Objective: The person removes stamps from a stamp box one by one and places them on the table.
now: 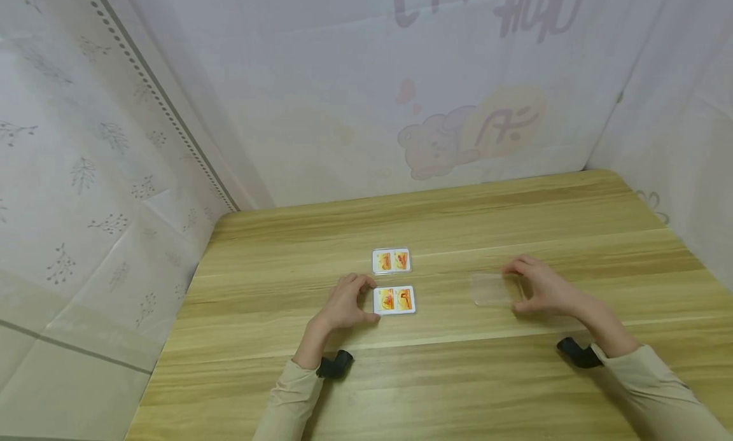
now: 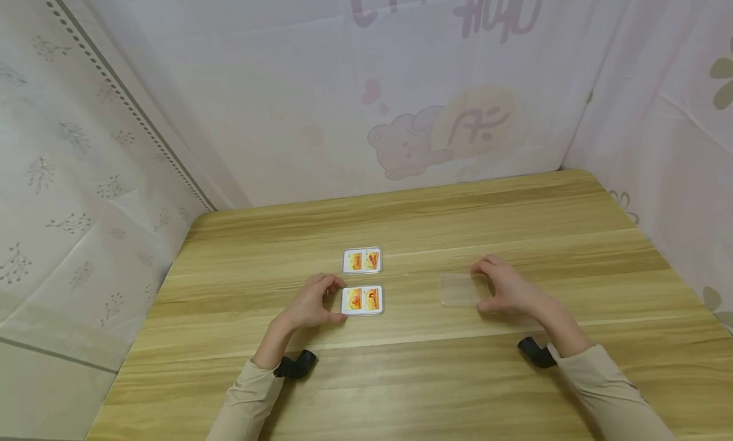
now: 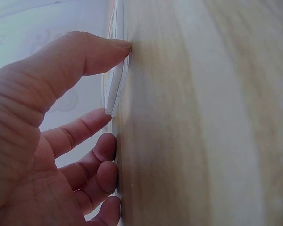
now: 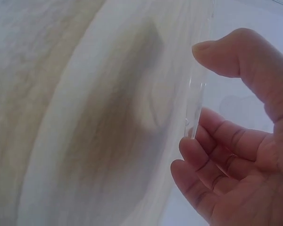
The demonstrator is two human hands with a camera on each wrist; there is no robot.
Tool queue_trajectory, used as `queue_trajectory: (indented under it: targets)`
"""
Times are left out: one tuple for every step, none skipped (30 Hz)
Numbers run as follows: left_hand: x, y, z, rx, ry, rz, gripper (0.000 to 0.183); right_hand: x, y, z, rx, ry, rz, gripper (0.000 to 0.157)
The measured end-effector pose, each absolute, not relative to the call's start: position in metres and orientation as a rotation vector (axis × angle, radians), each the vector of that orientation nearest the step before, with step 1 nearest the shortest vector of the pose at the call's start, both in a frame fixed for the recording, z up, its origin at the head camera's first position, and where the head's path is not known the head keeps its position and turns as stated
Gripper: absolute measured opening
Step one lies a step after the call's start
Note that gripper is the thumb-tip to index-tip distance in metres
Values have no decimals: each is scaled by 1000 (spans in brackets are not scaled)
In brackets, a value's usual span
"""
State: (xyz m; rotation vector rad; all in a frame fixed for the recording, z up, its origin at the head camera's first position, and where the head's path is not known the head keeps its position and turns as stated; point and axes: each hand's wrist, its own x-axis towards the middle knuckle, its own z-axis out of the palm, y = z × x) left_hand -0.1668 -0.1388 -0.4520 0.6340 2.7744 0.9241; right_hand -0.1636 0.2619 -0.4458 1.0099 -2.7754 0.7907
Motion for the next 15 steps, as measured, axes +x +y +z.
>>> queue_trajectory:
  targets:
    - [-167,-139,-452,635,2774,926,53,-164,262,-446,1013,-2770,787,54]
    - [-167,-139,-452,636,2773,927,53,-164,263,-447,1014,-2770,787,54]
    - [-167,-139,-451,634,2772,927,53,-164,264,-447,1014,-2772,789,54]
    - [-166,-139,-451,633,2771,928,53,-164,264,-447,1012,-2778,788,54]
    - [-167,-139,-451,631,2772,927,53,-164,265,-447,1009,-2782,790,54]
    - [-167,-139,-451,629,2771,927,53,-164,265,-448,1007,-2788,792,55]
    - [-166,-139,-451,627,2771,926,53,-164,266,-448,1004,-2795,793,55]
    - [-166,-139,-451,625,2771,924,53,-165,266,-448,1003,-2799,792,55]
    - [-166,-139,-450,622,2770,923,53,-165,267,-448,1004,-2801,791,55]
    - [-167,-139,-450,622,2770,923,53,-165,268,-449,1007,-2801,788,55]
    - [-167,-139,-450,621,2769,921,53,-166,268,-449,1012,-2798,784,55]
    - [-166,-139,-450,620,2767,922,53,-166,269,-450,1017,-2795,779,55]
    - [-167,-139,-450,618,2767,921,53,-167,269,-450,1022,-2796,774,55]
    - [-167,-139,-450,616,2765,920,53,-167,270,-451,1027,-2796,769,55]
    - [-167,-139,-450,615,2765,919,53,-168,270,-451,1032,-2796,762,55]
